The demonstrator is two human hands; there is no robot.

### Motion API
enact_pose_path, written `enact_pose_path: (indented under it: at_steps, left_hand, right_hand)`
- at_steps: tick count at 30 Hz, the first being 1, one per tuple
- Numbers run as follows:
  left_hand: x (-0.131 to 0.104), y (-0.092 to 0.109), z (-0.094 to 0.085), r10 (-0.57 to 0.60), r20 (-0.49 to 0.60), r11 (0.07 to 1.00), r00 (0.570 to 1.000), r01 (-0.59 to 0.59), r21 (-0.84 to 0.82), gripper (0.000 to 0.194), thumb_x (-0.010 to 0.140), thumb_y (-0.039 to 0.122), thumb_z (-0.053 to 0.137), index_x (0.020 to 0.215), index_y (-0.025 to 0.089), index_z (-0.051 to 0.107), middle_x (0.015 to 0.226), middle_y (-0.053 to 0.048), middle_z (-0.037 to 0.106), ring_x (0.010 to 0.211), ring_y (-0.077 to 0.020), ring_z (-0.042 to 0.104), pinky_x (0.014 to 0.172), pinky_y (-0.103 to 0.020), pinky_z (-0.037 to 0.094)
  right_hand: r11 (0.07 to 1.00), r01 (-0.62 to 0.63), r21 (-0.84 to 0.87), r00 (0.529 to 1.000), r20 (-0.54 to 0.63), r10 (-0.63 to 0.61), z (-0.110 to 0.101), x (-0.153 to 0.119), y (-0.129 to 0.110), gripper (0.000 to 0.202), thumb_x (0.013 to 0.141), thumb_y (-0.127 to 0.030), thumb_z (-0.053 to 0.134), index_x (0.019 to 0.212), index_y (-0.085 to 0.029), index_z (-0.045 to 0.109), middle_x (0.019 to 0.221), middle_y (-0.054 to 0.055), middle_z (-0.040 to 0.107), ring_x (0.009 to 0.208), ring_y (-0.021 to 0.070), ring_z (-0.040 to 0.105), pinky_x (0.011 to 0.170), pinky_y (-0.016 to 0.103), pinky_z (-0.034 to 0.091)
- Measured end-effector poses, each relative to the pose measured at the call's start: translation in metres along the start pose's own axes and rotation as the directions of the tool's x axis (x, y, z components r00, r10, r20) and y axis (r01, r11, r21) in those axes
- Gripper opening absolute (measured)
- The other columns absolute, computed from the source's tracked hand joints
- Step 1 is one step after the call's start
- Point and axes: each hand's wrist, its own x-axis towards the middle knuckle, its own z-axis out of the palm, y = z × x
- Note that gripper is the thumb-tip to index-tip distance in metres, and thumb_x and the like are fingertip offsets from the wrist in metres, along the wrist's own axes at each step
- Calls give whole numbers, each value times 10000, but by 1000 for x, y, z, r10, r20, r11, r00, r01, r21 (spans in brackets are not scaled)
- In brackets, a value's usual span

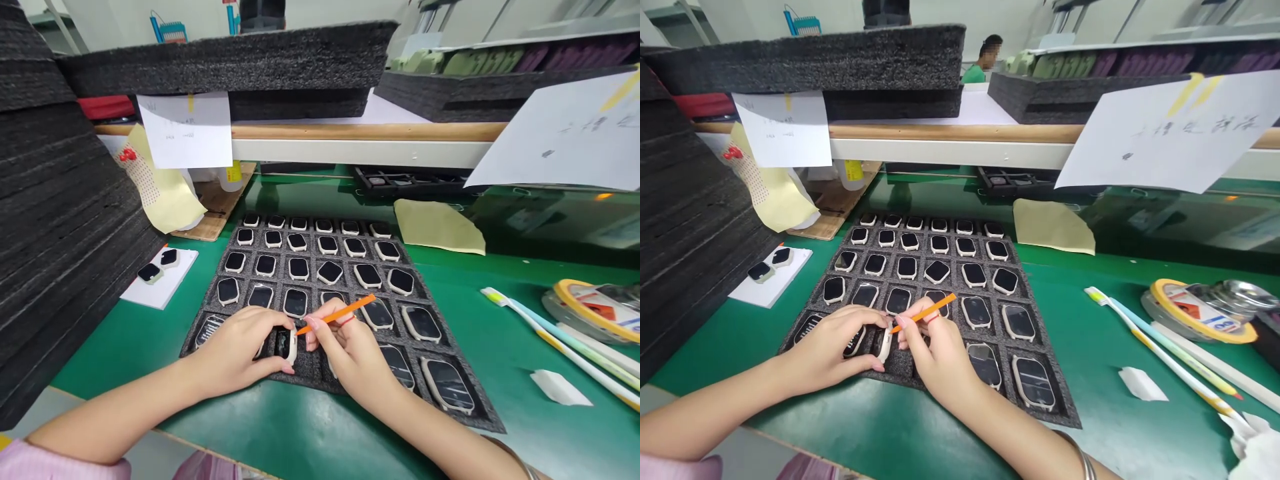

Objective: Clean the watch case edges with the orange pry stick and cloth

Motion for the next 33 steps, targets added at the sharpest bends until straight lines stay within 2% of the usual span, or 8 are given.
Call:
enact_pose_path:
  at_steps: [4, 7, 9, 15, 19, 25, 29, 33]
  left_hand:
    - [0, 1, -2, 17, -36, 998, 999, -15, 54, 473, 864, 468, 731, 1197, 199, 532, 1213, -106, 671, 1152, -273, 607, 987, -450, 478]
    - [-2, 2, -7, 19, -89, 985, 996, -3, 175, 385, 844, 529, 727, 980, 193, 596, 1087, -92, 670, 1034, -287, 602, 898, -463, 461]
    - [-6, 1, -12, 12, -64, 971, 998, 4, 240, 304, 881, 490, 696, 878, 197, 615, 1050, -83, 657, 981, -274, 592, 856, -442, 451]
    - [-29, -8, -30, 107, 9, 945, 994, -104, 309, 295, 902, 456, 679, 1073, 219, 639, 1249, -124, 633, 1207, -320, 558, 1005, -494, 404]
    - [-43, -18, -31, 154, -72, 962, 986, -133, 238, 275, 925, 358, 672, 1163, 226, 627, 1238, -111, 682, 1184, -264, 611, 1028, -436, 442]
    - [-47, -27, -21, 159, -166, 982, 973, -138, 132, 212, 934, 365, 670, 1090, 222, 665, 1177, -107, 732, 1082, -230, 679, 987, -412, 492]
    - [-47, -26, -19, 87, -184, 993, 979, -70, 97, 331, 892, 406, 719, 1148, 223, 617, 1176, -95, 729, 1079, -232, 676, 965, -397, 509]
    - [-49, -25, -17, -37, -211, 997, 977, 51, 59, 512, 831, 456, 770, 1238, 232, 553, 1153, -80, 732, 1043, -247, 685, 922, -400, 542]
  right_hand:
    - [997, 53, -61, 999, 7, -53, 0, 0, 1, 268, 1023, -422, 494, 878, -213, 576, 728, 1, 613, 642, 138, 645, 640, 264, 532]
    - [990, 86, -112, 996, 3, -86, 0, -1, 2, 272, 1029, -417, 480, 874, -216, 578, 740, 7, 614, 642, 144, 639, 629, 266, 524]
    - [986, 95, -136, 995, -3, -97, 0, -2, 2, 278, 1026, -416, 488, 856, -217, 582, 725, 5, 608, 631, 145, 631, 614, 264, 515]
    - [984, 160, -79, 982, -89, -167, 4, -4, -11, 237, 1016, -373, 525, 859, -220, 615, 736, 7, 633, 633, 138, 640, 619, 261, 528]
    - [999, 39, 33, 999, 33, -41, 19, 7, -24, 249, 972, -445, 582, 911, -210, 636, 805, 37, 675, 658, 151, 669, 622, 274, 558]
    - [969, -93, 229, 994, 83, 76, 48, 22, -17, 344, 939, -544, 582, 865, -213, 523, 771, 10, 645, 644, 139, 662, 651, 289, 574]
    - [989, -79, 124, 984, 166, 58, 51, 18, -8, 263, 977, -448, 542, 867, -210, 532, 760, 12, 623, 688, 152, 669, 665, 289, 557]
    - [999, -9, 34, 987, 161, 4, 49, 14, -5, 208, 1005, -365, 487, 871, -215, 536, 763, 18, 622, 681, 156, 659, 648, 291, 540]
